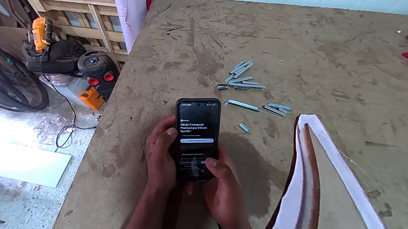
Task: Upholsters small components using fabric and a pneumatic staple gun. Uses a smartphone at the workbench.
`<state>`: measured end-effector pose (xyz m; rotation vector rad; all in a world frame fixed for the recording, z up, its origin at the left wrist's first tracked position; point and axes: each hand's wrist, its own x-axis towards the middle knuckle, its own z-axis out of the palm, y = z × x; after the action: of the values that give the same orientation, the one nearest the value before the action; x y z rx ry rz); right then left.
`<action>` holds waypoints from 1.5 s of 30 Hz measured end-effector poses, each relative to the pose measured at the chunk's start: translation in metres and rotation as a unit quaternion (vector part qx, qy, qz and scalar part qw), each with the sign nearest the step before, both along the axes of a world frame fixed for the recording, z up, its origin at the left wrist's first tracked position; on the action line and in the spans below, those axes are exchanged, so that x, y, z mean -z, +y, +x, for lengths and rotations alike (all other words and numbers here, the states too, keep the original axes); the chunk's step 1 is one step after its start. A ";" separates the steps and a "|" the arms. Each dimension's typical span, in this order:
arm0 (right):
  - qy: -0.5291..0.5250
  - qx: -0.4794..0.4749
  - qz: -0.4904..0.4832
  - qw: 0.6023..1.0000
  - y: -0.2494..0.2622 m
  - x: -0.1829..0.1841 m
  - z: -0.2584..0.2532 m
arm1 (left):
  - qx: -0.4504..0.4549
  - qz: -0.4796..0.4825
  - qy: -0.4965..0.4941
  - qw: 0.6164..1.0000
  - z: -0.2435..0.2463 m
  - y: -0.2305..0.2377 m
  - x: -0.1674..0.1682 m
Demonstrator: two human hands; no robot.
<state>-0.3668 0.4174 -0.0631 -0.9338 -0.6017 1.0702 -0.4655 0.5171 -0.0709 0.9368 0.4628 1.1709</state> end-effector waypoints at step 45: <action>0.046 0.023 0.034 0.998 0.003 0.004 -0.004 | -0.013 -0.034 0.027 0.999 0.006 0.002 -0.004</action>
<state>-0.3705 0.4200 -0.0670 -0.8310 -0.5354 1.0394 -0.4591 0.5187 -0.0664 0.9073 0.5555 1.1490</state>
